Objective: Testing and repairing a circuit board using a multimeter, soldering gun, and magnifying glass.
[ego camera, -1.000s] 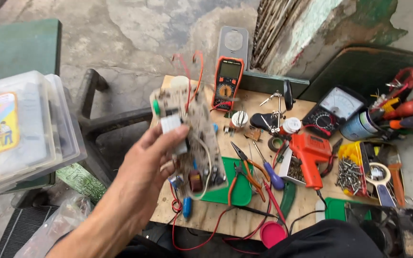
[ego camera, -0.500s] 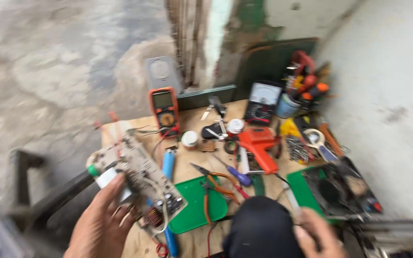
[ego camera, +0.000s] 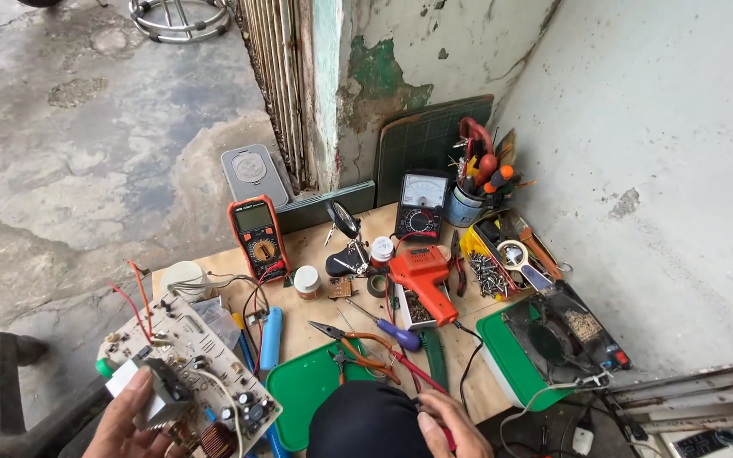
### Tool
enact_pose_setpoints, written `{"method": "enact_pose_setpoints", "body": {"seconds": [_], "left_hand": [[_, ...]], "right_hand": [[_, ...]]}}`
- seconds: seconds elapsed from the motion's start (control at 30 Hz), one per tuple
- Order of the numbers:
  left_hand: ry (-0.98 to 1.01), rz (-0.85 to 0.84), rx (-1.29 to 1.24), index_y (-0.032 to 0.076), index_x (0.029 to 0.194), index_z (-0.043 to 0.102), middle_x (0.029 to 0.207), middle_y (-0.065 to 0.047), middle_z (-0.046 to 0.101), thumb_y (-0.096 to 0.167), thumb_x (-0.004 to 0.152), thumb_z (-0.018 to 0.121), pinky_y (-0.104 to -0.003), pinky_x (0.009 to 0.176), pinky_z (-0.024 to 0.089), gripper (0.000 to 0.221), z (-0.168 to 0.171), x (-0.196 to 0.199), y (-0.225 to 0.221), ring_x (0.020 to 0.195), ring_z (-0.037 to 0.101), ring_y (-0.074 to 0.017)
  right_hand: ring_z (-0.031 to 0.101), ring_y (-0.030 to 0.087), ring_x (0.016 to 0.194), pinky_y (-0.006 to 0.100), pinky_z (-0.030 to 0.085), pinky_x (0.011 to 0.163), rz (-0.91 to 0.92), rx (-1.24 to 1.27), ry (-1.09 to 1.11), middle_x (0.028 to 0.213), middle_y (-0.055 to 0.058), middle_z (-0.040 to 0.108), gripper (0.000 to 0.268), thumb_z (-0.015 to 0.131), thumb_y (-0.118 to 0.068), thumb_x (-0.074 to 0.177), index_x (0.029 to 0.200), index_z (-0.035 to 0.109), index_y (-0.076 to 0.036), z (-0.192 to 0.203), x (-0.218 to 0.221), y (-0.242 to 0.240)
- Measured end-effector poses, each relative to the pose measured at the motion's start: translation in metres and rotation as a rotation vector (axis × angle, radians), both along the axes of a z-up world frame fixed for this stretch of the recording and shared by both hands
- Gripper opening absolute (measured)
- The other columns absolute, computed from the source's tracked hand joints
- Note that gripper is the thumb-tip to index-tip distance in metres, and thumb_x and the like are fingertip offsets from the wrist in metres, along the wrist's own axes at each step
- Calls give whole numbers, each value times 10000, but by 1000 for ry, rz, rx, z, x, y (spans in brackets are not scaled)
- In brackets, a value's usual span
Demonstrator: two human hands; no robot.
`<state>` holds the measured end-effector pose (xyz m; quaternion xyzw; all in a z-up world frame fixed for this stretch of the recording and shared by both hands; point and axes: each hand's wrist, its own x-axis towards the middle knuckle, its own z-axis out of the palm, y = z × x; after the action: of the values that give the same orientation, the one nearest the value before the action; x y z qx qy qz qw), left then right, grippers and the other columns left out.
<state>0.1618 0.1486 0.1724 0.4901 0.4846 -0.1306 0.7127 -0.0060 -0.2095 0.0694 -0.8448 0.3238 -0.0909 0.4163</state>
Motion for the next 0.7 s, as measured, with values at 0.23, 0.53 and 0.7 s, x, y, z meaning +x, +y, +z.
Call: {"method": "enact_pose_setpoints", "body": {"seconds": [0.23, 0.53, 0.7], "left_hand": [[-85, 32, 69, 348, 1398, 721, 1324, 17, 719, 423, 1024, 707, -274, 1007, 523, 382, -7, -8, 6, 1103, 690, -197], [-66, -6, 23, 371, 1359, 734, 1248, 63, 769, 451, 1051, 726, -293, 911, 532, 318, 10, 2, -21, 1067, 716, -161], [-24, -21, 30, 400, 1280, 734, 1184, 80, 780, 497, 1002, 788, -293, 812, 509, 300, 3, 17, -39, 987, 706, -131]], "right_hand": [[749, -48, 1309, 220, 592, 1004, 169, -136, 74, 1414, -272, 810, 405, 599, -524, 966, 1235, 860, -368, 0, 7, -1], [774, -22, 1269, 223, 584, 983, 155, -149, -15, 1368, -227, 848, 385, 621, -501, 983, 1198, 887, -322, 15, 5, -27], [801, 61, 1212, 237, 617, 959, 437, -485, -362, 1406, -101, 811, 251, 681, -239, 976, 1126, 880, -270, 31, -12, -89]]}}
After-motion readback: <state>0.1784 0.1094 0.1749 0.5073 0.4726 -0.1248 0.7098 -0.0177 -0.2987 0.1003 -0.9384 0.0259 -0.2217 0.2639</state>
